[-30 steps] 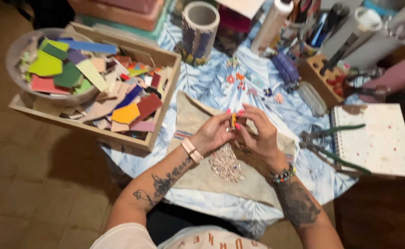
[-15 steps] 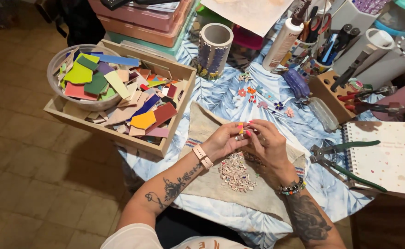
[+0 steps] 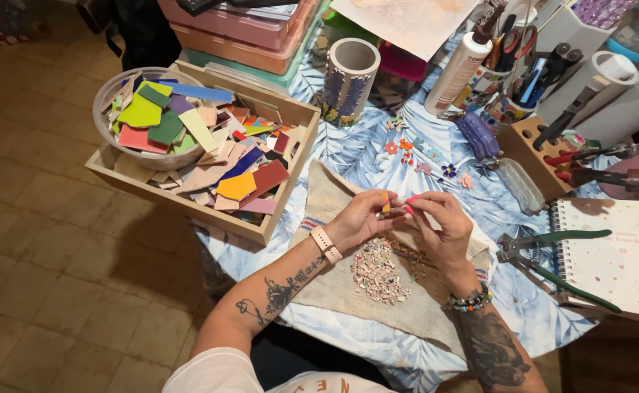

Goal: Cutting small pieces of colorful material using a nipper tool for mosaic art

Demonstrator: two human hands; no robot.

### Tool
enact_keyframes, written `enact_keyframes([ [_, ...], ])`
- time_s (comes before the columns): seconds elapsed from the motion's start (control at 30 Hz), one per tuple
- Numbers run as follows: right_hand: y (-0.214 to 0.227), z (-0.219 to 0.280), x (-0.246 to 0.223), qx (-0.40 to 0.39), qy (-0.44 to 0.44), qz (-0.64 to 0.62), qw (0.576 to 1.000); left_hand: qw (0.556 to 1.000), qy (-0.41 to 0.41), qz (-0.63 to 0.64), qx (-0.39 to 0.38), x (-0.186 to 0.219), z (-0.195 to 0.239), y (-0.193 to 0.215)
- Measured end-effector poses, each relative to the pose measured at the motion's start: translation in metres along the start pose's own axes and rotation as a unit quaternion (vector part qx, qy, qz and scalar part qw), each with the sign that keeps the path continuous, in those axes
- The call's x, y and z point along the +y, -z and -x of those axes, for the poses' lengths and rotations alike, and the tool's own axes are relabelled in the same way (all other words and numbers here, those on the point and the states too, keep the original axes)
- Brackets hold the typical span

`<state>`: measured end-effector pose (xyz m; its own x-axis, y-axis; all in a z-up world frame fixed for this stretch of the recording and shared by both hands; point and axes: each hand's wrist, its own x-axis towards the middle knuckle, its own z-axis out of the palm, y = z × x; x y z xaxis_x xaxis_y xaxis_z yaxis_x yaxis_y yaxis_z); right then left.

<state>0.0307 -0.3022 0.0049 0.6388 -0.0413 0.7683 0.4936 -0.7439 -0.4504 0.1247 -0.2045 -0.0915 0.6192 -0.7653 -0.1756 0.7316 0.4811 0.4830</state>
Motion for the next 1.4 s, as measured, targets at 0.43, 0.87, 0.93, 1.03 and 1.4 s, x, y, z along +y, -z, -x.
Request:
enact_keyframes([
  [0.43, -0.005, 0.002, -0.004, 0.042, -0.233, -0.193, 0.952, 0.995, -0.039, -0.092, 0.021, 0.013, 0.022, -0.023],
  [0.87, -0.011, 0.009, 0.011, 0.036, -0.241, -0.273, 0.931, 0.978, -0.079, -0.191, 0.001, 0.027, 0.039, -0.046],
  [0.93, -0.011, 0.007, 0.009, 0.035, -0.242, -0.273, 0.930, 0.967, -0.100, -0.233, 0.004, 0.028, 0.043, -0.048],
  [1.03, -0.011, 0.007, 0.008, 0.025, -0.237, -0.264, 0.935, 0.926, -0.138, -0.349, 0.030, 0.027, 0.046, -0.044],
  [1.4, -0.009, 0.013, 0.017, 0.051, -0.239, -0.264, 0.933, 0.824, -0.224, -0.520, -0.010, 0.032, 0.041, -0.047],
])
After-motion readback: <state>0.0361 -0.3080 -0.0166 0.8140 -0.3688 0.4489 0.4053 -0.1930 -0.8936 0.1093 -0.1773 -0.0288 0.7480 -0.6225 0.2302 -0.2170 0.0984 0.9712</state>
